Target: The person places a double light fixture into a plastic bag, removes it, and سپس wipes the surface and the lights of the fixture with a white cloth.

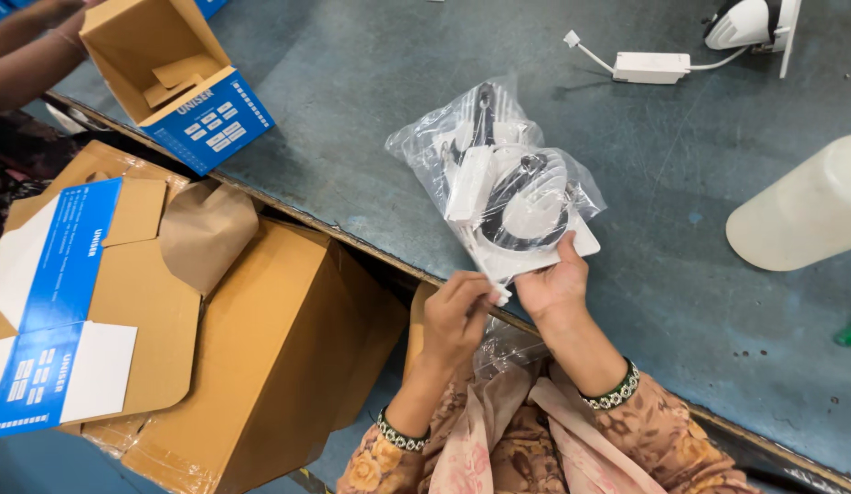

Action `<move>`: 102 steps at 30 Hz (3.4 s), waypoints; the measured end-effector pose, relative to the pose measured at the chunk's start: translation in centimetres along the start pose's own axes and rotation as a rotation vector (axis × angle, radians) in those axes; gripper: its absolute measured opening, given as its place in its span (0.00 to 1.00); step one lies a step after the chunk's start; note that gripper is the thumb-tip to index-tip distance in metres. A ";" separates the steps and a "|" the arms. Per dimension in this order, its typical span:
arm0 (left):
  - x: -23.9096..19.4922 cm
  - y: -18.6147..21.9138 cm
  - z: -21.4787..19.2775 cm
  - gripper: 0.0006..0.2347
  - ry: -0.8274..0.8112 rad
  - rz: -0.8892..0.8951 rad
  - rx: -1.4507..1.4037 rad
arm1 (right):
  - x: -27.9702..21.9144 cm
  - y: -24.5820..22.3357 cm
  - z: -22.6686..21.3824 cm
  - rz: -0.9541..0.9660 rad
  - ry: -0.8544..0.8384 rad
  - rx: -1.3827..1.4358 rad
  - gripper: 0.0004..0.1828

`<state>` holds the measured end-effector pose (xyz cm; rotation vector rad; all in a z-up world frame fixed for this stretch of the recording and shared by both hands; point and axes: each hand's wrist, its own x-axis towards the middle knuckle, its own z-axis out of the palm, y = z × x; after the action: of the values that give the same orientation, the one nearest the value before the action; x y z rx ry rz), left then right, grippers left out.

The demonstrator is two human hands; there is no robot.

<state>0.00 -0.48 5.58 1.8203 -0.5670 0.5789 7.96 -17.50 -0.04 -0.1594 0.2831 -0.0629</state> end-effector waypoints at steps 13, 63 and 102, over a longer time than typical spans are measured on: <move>-2.8 -4.8 -1.9 0.04 0.183 -0.284 0.324 | -3.5 2.9 4.4 0.279 0.130 -0.230 0.33; 12.6 -8.2 3.1 0.33 -0.230 0.453 0.770 | -7.5 -12.6 -1.2 -0.033 -0.324 -1.956 0.18; 19.6 -13.2 -15.0 0.05 0.138 0.355 0.807 | -9.1 -9.4 -1.5 -0.421 -0.346 -2.014 0.11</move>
<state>21.63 15.69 12.91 2.4116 -0.6146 1.3040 -1.56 -26.26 2.53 -2.2091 -0.1442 -0.1464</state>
